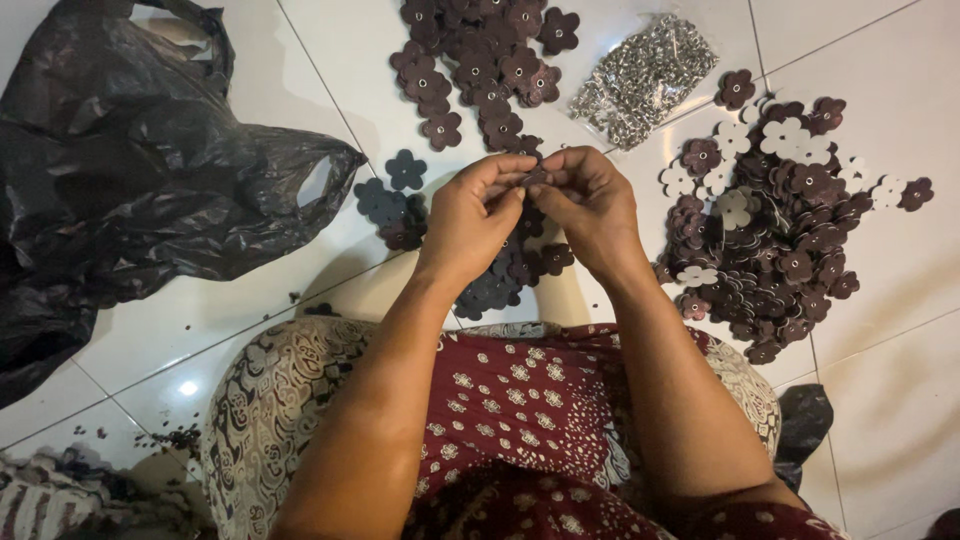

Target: The person sits on a tiled floor and assembles flower-shaped decorative pieces by hand. They pick up dark brown felt-like flowers and small metal fasteners, attach the fasteners to the center of each flower, and place the finished pieces into a black plastic bag. The person repeats this process for multiple flowers.

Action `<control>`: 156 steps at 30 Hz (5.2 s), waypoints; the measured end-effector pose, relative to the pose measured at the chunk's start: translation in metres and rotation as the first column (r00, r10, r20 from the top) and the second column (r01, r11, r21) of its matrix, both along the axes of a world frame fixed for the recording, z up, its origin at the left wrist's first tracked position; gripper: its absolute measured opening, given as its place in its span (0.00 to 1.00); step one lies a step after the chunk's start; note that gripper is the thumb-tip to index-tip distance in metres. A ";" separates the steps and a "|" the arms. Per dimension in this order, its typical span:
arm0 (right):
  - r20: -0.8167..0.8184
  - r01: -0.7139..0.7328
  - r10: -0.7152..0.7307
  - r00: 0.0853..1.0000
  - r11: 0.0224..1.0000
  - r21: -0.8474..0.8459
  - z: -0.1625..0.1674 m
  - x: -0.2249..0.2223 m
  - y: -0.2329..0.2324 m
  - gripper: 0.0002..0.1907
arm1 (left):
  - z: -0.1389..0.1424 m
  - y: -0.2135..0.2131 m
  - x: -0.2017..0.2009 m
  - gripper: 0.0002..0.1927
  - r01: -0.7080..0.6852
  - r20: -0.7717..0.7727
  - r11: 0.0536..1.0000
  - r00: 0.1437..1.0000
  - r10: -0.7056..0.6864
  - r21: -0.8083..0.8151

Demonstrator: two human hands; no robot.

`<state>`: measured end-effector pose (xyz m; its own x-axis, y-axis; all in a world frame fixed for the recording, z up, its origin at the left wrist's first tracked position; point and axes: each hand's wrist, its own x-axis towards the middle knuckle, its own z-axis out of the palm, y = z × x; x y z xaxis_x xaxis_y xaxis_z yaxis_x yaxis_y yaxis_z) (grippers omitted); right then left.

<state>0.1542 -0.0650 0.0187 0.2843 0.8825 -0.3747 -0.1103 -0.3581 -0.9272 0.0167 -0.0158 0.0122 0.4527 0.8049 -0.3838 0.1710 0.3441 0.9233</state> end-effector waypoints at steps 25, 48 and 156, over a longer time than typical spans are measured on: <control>0.203 -0.037 0.067 0.977 0.988 -0.152 0.008 0.037 -0.002 0.13 | -0.002 0.016 -0.007 0.17 -0.194 -0.041 0.959 0.977 0.207 0.208; 0.507 -0.088 0.202 0.838 0.967 -0.240 0.008 0.030 -0.005 0.07 | 0.001 0.015 -0.026 0.12 0.447 -0.552 0.890 0.765 -0.331 0.086; 0.279 -0.353 0.421 0.863 0.898 -0.263 0.005 0.010 -0.004 0.09 | -0.006 0.007 -0.044 0.19 0.610 -0.815 0.783 0.512 -0.272 0.122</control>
